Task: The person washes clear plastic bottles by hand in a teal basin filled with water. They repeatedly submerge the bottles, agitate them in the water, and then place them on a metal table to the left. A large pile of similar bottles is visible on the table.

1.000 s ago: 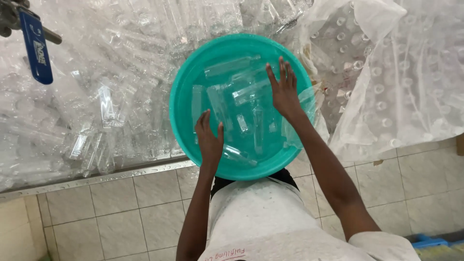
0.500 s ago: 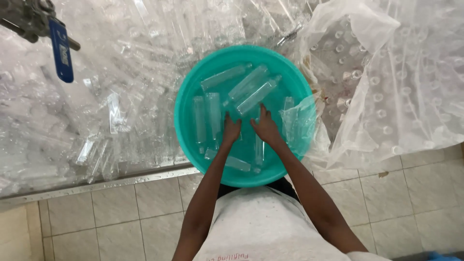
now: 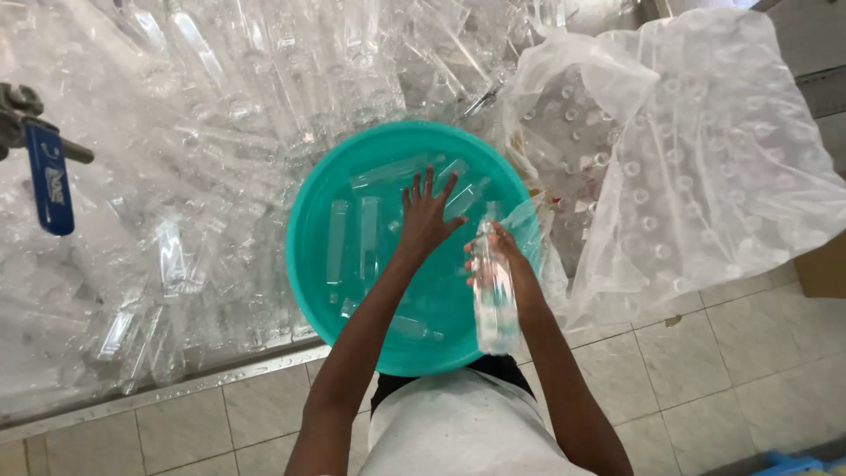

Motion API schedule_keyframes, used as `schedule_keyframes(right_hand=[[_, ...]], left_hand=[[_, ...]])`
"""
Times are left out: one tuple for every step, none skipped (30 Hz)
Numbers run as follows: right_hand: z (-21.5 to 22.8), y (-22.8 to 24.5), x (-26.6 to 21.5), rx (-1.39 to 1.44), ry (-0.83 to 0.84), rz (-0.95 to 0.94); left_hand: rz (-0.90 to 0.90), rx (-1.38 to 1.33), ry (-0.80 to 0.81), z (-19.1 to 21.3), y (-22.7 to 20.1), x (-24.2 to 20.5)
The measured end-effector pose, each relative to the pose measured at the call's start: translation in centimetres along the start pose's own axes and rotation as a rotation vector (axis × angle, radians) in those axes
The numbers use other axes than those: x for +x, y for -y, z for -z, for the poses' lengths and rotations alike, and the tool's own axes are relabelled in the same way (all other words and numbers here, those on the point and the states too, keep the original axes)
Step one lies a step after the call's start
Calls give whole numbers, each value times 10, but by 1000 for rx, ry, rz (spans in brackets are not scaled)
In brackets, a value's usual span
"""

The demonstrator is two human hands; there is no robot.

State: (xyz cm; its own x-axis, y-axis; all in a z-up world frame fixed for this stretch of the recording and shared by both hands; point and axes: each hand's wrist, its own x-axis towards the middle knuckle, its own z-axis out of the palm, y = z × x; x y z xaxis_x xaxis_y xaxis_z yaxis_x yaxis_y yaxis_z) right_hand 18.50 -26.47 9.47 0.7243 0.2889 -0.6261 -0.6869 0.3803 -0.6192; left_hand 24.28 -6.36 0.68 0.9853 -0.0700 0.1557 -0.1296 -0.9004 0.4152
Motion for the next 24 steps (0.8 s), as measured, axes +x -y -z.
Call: schedule_keyframes(right_hand=[[1, 1, 3, -4, -1, 8], [3, -1, 4, 31, 36, 23], [6, -2, 5, 66, 73, 38], [21, -11, 29, 67, 69, 46], [37, -20, 54, 134, 26, -8], [52, -37, 72, 213, -26, -68], [47, -33, 41, 226, -39, -67], [36, -16, 24, 177, 31, -46], [25, 1, 5, 127, 100, -24], [22, 6, -1, 123, 106, -10], [20, 12, -6, 133, 156, -29], [14, 16, -9, 159, 202, -27], [16, 6, 22, 171, 204, 8], [22, -8, 46, 210, 146, -74], [27, -23, 71, 248, 89, -156], [21, -26, 50, 254, 85, -156], [14, -29, 29, 257, 74, -136], [5, -14, 23, 242, 84, -92], [0, -2, 27, 231, 101, -67], [-3, -5, 17, 252, 127, -67], [-5, -9, 7, 273, 154, -67], [4, -24, 30, 288, 133, -77], [14, -39, 52, 246, 100, -146], [19, -42, 87, 195, 84, -195]], left_hand=[[-5, -4, -7, -15, 8, 3], [-35, 119, -76, -32, 15, 2], [-65, 243, -145, -50, 22, 0], [-73, 240, -147, -52, 28, -4], [-69, 254, -194, -55, 33, -8], [-70, 266, -224, -56, 40, -20], [-82, 261, -211, -57, 41, -41], [-55, 287, -227, -54, 47, -45], [-29, 312, -243, -51, 53, -49], [-34, 311, -257, -49, 50, -55], [16, 287, -235, -47, 47, -61], [38, 265, -214, -44, 50, -58], [5, 267, -229, -45, 54, -49], [63, 283, -227, -49, 52, -54], [121, 300, -226, -54, 51, -59], [116, 299, -221, -47, 46, -70], [238, 231, -155, -39, 42, -80], [354, 160, -124, -34, 40, -65], [345, 158, -155, -42, 45, -50], [450, 135, -131, -49, 48, -59], [556, 111, -108, -57, 51, -68], [553, 113, -80, -67, 59, -70], [623, 54, -100, -76, 67, -73], [685, -7, -145, -84, 81, -54]])
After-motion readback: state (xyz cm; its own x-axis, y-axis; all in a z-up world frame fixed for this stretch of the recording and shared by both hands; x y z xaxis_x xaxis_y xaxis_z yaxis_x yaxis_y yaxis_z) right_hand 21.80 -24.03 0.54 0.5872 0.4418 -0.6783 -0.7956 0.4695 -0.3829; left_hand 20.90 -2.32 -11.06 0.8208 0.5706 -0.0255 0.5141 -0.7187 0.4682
